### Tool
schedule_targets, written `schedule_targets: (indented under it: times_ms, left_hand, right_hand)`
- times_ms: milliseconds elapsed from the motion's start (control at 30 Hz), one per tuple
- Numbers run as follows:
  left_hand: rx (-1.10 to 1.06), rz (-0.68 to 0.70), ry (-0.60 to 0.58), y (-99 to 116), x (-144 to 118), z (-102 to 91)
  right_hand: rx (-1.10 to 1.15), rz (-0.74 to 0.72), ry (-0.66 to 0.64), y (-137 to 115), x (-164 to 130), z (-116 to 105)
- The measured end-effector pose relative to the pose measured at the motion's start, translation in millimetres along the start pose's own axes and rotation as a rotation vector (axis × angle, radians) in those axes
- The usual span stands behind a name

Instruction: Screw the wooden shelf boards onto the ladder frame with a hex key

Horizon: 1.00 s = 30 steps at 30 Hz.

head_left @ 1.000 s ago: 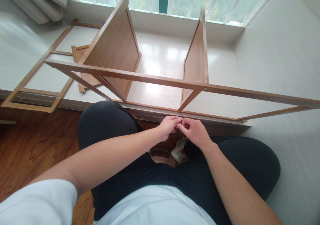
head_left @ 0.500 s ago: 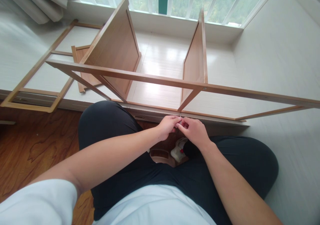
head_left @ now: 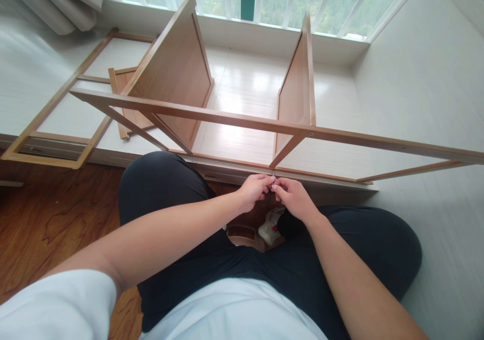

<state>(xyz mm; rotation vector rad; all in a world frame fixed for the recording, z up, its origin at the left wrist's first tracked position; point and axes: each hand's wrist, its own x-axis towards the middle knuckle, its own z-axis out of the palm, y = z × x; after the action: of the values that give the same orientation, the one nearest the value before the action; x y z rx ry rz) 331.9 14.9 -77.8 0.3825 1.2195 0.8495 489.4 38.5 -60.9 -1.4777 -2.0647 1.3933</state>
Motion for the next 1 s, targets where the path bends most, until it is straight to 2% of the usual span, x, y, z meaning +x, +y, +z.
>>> schedule_targets:
  times_ms: [167,400,1000]
  left_hand:
    - [0.023,0.001,0.002,-2,1,-1.0]
    - [0.028,0.001,0.013,-1,0,0.7]
    - [0.087,0.036,-0.003,-4,1,-1.6]
  right_hand:
    - [0.277,0.151,-0.099,6,4,2]
    - [0.439,0.276,-0.142,7,7,4]
    - [0.24,0.188,-0.144,15,10,1]
